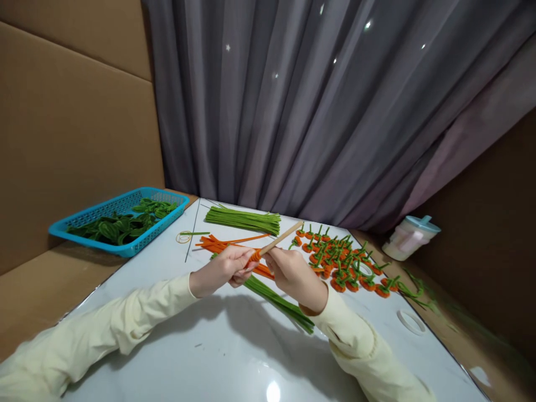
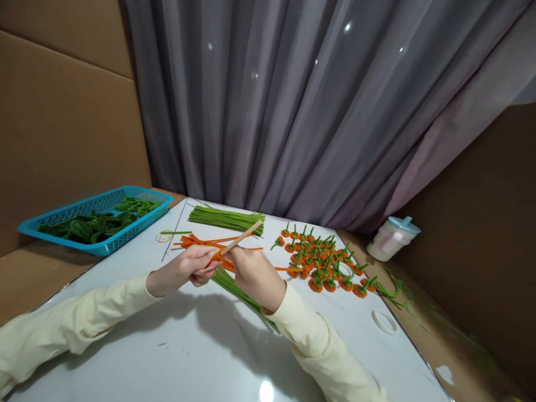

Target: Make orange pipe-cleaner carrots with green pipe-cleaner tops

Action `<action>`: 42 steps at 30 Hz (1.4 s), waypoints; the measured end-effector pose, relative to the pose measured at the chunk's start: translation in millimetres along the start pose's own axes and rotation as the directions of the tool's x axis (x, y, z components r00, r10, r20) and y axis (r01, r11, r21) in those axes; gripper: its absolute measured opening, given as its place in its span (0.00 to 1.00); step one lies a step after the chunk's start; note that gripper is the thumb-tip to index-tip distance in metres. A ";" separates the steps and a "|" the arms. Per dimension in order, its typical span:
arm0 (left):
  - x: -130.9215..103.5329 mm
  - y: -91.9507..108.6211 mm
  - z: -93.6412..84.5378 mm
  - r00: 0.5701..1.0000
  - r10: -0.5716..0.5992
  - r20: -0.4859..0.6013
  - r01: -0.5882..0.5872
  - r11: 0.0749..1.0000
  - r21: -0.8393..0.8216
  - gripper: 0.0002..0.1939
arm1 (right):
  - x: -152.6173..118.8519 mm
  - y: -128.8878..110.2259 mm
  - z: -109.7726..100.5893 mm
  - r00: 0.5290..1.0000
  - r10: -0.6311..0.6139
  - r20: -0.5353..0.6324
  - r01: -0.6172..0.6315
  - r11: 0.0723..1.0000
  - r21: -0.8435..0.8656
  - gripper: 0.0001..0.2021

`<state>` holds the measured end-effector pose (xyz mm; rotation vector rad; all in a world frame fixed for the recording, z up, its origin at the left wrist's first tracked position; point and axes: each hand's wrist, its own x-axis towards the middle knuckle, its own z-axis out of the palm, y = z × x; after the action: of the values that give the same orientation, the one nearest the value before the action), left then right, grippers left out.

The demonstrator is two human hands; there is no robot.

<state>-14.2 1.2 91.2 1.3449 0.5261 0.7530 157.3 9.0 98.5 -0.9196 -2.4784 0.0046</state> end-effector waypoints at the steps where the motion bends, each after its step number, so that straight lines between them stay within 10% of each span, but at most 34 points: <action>1: 0.2 -0.9 2.0 1.000 0.001 -0.031 -0.001 1.000 0.014 0.21 | -0.2 -0.7 3.4 0.999 0.021 -0.029 -0.020 1.000 0.017 0.12; 11: 3.4 -8.0 6.7 0.938 0.155 -0.309 0.004 0.889 0.457 0.14 | 6.7 2.9 5.5 0.985 0.169 0.022 -0.170 0.970 0.173 0.08; 18: -0.3 -12.4 0.0 0.918 0.342 -0.200 0.034 0.435 0.900 0.10 | -0.1 -11.6 2.7 0.985 0.165 0.051 -0.156 0.976 -0.155 0.08; 28: -0.4 -9.8 5.3 0.971 0.094 -0.221 0.227 -0.063 0.972 0.13 | -3.0 -31.2 5.7 0.921 0.204 0.332 0.012 0.836 -0.548 0.07; 36: -2.6 -30.8 10.5 0.998 -0.061 -0.033 0.041 0.126 0.991 0.09 | -36.9 -13.6 13.8 0.892 -0.172 0.418 0.365 0.819 -0.442 0.09; 42: 0.6 -28.9 9.2 0.948 -0.238 0.210 -0.092 0.427 0.900 0.12 | -50.9 13.8 22.0 0.878 -0.267 0.398 0.228 0.963 0.144 0.11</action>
<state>-1.9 -6.0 64.4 2.4051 0.7823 0.0818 189.1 -8.0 54.0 -0.5994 -2.9460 0.2529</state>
